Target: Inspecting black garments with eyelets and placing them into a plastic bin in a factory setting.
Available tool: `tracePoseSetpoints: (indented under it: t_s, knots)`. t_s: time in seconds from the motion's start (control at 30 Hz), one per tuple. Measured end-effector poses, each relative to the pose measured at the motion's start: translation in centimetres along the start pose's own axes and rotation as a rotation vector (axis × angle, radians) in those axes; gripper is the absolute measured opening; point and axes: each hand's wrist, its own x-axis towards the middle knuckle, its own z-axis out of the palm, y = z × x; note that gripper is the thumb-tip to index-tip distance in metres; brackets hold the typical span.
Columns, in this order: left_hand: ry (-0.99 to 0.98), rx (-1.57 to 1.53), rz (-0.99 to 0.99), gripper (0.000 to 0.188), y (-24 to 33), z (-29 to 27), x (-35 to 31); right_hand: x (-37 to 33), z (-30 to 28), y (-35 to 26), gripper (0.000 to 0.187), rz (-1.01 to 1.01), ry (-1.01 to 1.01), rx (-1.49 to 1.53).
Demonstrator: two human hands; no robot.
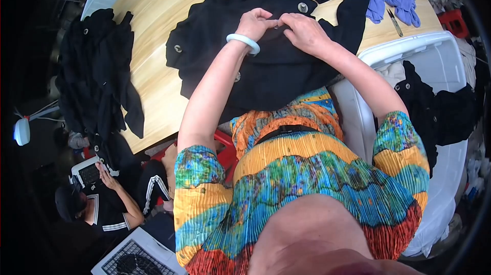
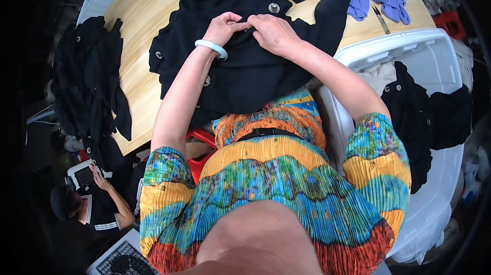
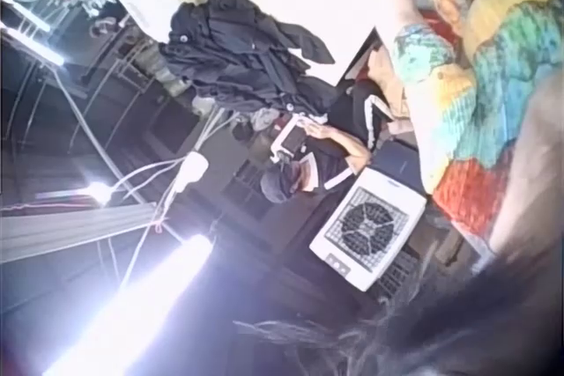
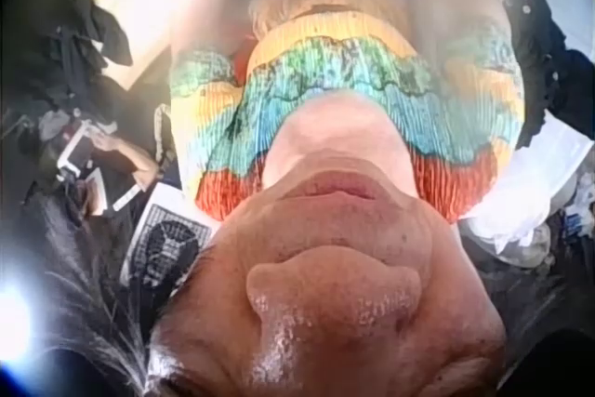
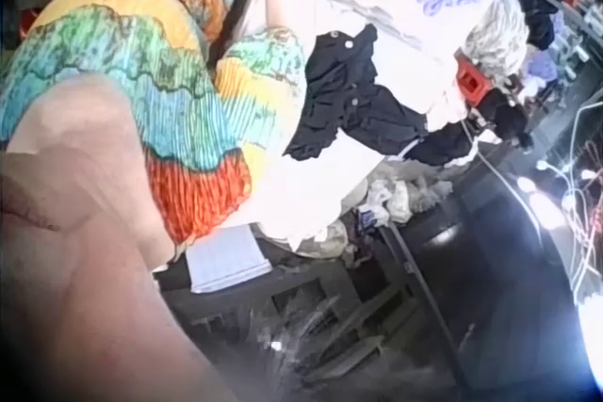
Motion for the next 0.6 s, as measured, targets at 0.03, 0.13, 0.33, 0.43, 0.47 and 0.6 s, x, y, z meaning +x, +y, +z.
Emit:
tracePoseSetpoints:
  t_s: [0.03,0.13,0.33,0.43,0.47,0.6]
  knots:
    - [0.002,0.0,0.0,0.018,-0.1,0.0,0.0,0.0,0.0,-0.1,0.018,0.032,-0.004,-0.02]
    - [-0.008,0.003,0.021,0.018,-0.1,0.0,-0.2,-0.1,0.0,-0.2,0.022,0.008,0.012,-0.139]
    - [-0.057,0.423,0.345,0.043,-1.0,-0.4,-0.9,0.2,0.7,0.5,0.02,-0.056,-0.037,-0.232]
    - [-0.005,0.502,0.358,0.04,-0.3,0.7,-1.6,0.2,0.9,0.5,0.011,-0.044,0.017,-0.19]
    - [0.057,0.541,0.399,0.038,-0.7,1.0,-1.4,0.4,0.8,0.6,0.011,-0.045,0.015,-0.19]
    - [0.138,0.578,0.422,0.027,-0.6,1.7,-1.7,0.7,0.8,0.3,0.014,0.005,-0.094,-0.175]
